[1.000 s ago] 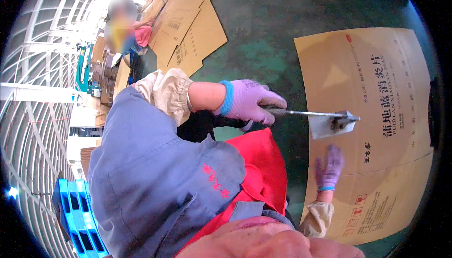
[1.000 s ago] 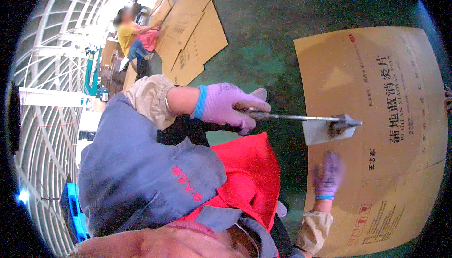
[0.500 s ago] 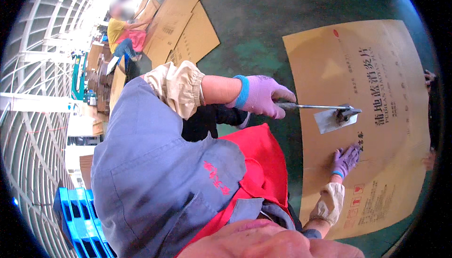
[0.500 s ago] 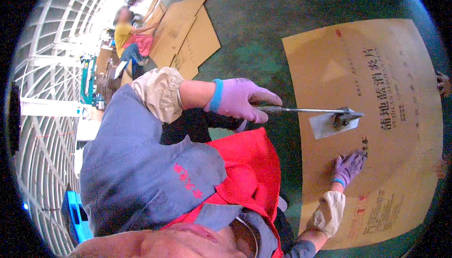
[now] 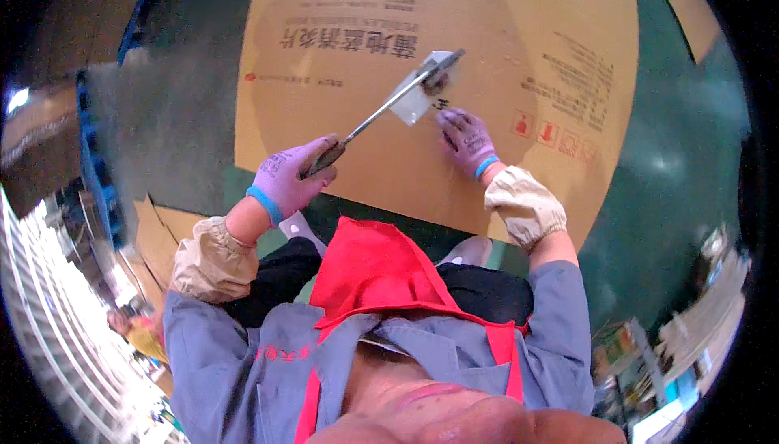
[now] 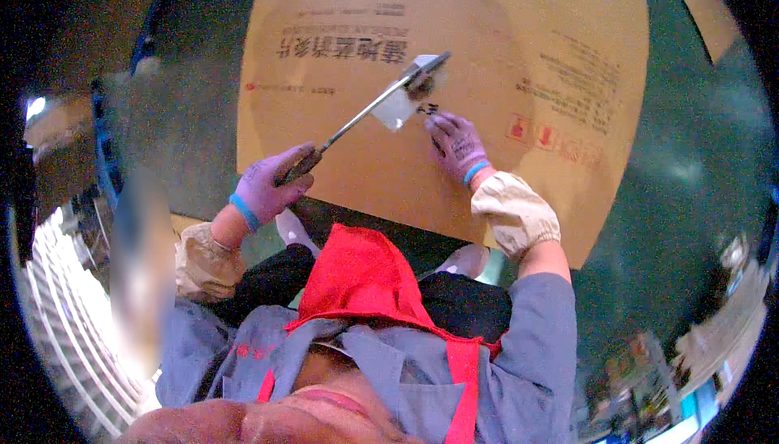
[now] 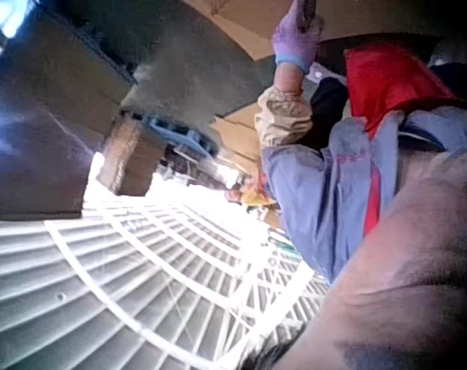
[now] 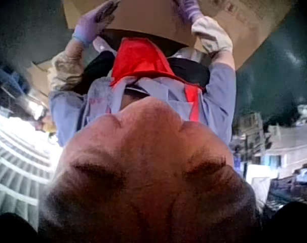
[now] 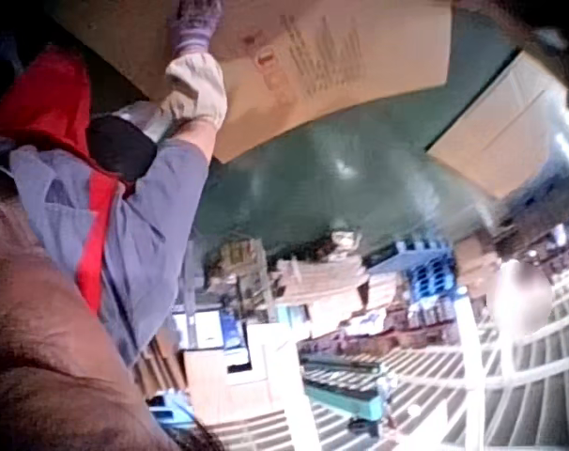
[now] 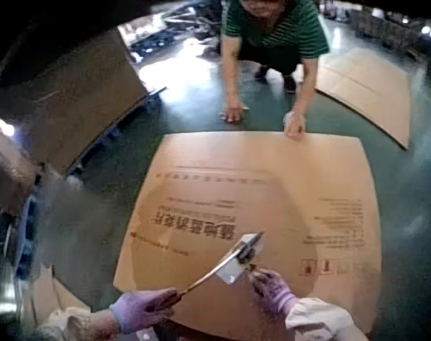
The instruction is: The person uses a handheld box cutter to slice a large flat cardboard sheet on the floor. They make several cuts along pre-printed lines, then fold the cardboard along the scored lines to separate sections.
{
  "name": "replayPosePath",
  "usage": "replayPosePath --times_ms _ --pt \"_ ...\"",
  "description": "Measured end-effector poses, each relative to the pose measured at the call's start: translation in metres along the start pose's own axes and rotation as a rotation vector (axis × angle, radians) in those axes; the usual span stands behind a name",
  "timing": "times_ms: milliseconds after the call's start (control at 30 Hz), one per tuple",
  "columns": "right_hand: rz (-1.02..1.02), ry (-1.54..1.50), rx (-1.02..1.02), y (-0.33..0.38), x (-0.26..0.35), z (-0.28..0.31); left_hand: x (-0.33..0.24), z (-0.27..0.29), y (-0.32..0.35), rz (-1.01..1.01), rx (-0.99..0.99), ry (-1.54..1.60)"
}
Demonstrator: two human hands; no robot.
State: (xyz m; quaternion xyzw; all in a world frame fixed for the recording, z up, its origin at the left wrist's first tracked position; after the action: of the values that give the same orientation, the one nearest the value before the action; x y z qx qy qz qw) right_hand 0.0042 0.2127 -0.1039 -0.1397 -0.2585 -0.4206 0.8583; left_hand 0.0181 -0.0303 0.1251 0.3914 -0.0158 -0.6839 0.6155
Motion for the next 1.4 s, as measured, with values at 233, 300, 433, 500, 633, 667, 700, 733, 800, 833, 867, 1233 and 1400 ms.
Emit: replayPosePath --times_ms 233,300,433,500,633,667,700,733,800,833,867,1233,1400 --pt "-0.212 0.095 -0.435 -0.001 -0.044 0.056 0.018 -0.032 -0.024 -0.119 -0.007 -0.211" --pt "-0.202 0.107 -0.516 0.006 -0.05 0.051 0.018 -0.044 -0.025 -0.152 -0.007 -0.241" --pt "-0.212 0.096 -0.552 0.01 -0.055 0.045 0.012 -0.052 -0.032 -0.198 -0.026 -0.255" --pt "-0.211 0.086 -0.533 0.009 -0.056 0.045 0.014 -0.057 -0.039 -0.219 -0.002 -0.278" --pt "-0.246 0.154 -0.371 0.001 -0.053 0.042 0.026 -0.059 -0.046 -0.153 0.088 -0.294" --pt "-0.27 0.184 -0.3 -0.002 -0.052 0.04 0.025 -0.06 -0.045 -0.173 0.086 -0.326" --pt "-0.271 0.192 -0.264 -0.004 -0.052 0.039 0.023 -0.06 -0.045 -0.194 0.084 -0.36" --pt "-0.272 0.2 -0.228 -0.006 -0.053 0.038 0.022 -0.06 -0.046 -0.199 0.09 -0.374" --pt "-0.273 0.208 -0.197 -0.006 -0.055 0.034 0.02 -0.059 -0.049 -0.212 0.104 -0.402" --pt "-0.272 0.209 -0.203 -0.005 -0.056 0.033 0.019 -0.059 -0.05 -0.203 0.122 -0.414" --pt "-0.271 0.211 -0.208 -0.004 -0.057 0.032 0.016 -0.058 -0.051 -0.194 0.14 -0.426" --pt "-0.24 0.214 -0.292 -0.003 -0.056 0.032 -0.032 -0.028 -0.063 -0.148 0.25 -0.626" --pt "-0.232 0.218 -0.291 -0.005 -0.055 0.029 -0.025 -0.026 -0.069 -0.172 0.208 -0.649"
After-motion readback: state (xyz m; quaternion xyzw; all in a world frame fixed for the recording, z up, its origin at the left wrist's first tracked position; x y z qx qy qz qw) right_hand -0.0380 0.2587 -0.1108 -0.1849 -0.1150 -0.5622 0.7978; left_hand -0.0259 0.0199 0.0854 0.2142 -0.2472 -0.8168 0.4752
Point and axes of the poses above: each hand's wrist, its own y-axis away from the middle knuckle, its own z-axis out of the back of the hand, x = y × z, the point moved 9 cm from there along -y, towards the middle knuckle, and after that the axes turned 2 degrees about -y, right-handed, at the moved point
